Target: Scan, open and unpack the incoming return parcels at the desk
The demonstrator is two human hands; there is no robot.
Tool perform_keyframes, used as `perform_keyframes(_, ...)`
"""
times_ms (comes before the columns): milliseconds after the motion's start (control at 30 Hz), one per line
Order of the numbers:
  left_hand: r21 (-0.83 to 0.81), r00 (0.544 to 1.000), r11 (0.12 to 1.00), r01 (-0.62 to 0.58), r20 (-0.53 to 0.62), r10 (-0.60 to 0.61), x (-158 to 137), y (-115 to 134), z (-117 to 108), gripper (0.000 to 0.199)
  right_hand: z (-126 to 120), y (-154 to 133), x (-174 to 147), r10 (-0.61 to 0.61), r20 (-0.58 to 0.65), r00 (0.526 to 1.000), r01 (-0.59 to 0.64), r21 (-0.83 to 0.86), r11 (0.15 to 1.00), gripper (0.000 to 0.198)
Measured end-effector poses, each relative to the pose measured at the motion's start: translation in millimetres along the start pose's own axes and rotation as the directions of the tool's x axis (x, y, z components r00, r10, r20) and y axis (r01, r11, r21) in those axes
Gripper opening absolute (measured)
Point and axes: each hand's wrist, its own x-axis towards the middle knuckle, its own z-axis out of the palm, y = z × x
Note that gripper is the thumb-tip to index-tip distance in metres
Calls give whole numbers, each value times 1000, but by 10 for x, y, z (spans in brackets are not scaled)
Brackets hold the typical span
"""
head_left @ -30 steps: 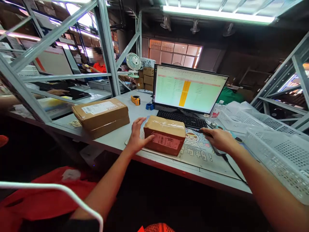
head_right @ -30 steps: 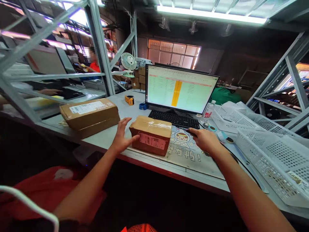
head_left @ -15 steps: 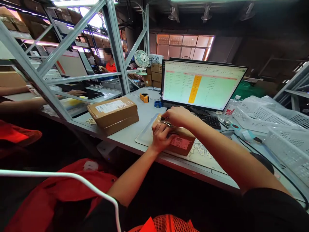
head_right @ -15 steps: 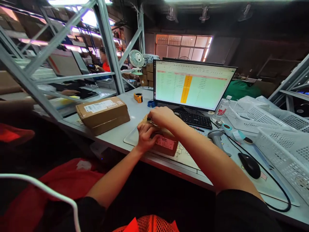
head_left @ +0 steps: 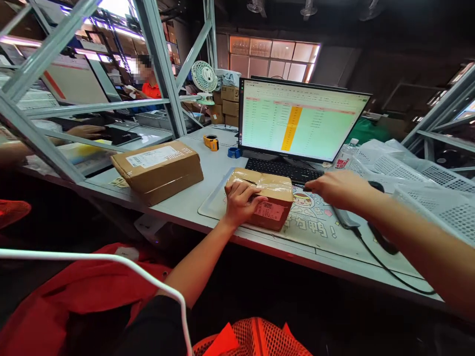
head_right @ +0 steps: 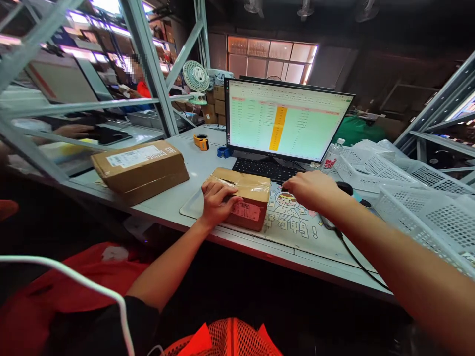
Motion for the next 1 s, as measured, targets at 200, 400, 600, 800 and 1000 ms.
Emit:
perform_keyframes(200,-28,1000,1000,6,2,-6,50,13,7,37,-85,-140,-56,30,-50,998,-33,-49,998,45)
perform_keyframes(400,33,1000,999,-29,-7,29,43,32,-31,37,-293,-940,482,-294,-59,954,288,-89,953,34)
perform_keyframes(600,40,998,999,-13,55,11,12,51,-67,32,-324,-1069,358,-297,74,952,306,-223,926,33)
perform_keyframes(800,-9,999,999,-35,9,35,10,46,-58,33,-374,-509,-96,-47,169,985,97,-297,950,34)
perform_keyframes(1000,76,976,995,-62,215,45,163,145,-270,26,663,119,-484,182,205,962,-143,-192,971,67)
